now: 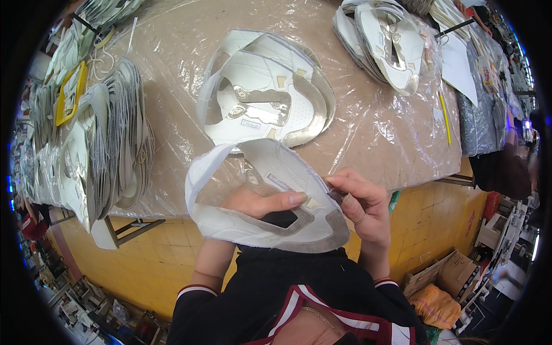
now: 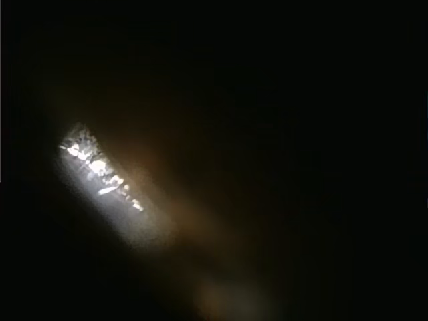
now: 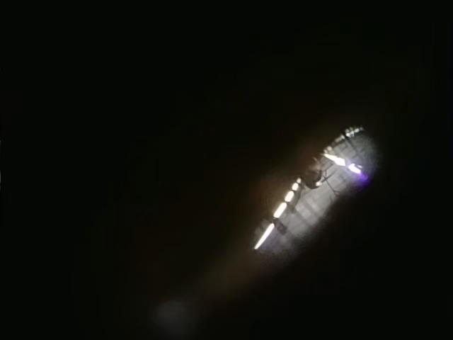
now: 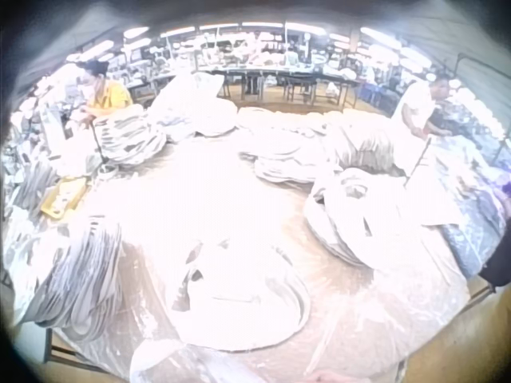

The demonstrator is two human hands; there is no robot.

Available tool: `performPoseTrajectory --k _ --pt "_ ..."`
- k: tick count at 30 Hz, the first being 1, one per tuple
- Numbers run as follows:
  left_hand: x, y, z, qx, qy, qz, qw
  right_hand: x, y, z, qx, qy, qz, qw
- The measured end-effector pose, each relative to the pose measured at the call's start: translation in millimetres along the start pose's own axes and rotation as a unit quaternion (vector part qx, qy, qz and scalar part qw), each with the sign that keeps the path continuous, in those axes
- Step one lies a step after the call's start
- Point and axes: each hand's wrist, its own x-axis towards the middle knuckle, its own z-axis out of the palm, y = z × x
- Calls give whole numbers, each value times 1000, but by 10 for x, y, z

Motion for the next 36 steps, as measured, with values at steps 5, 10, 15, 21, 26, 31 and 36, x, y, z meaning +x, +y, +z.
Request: performPoseTrajectory --k 5,10,15,21,26,31,36 --pt "-13 -19 11 -16 6 -52 999 -4 24 -21 -34 4 -16 999" --pt "-17 0 78 -90 18 -83 992 -16 59 1 -80 65 -56 993" --pt "-12 89 106 -74 11 -100 992 7 72 -13 -110 65 -61 990" --pt "-33 164 162 -61 58 -152 985 62 56 -69 -223 124 -73 964" --pt "1 172 155 -40 41 -165 985 179 53 -146 -184 120 -98 971" --pt "21 210 205 -21 22 -130 991 345 83 -162 -164 58 -60 983" --pt "3 286 230 -10 17 -108 994 450 101 -116 -181 60 -100 976"
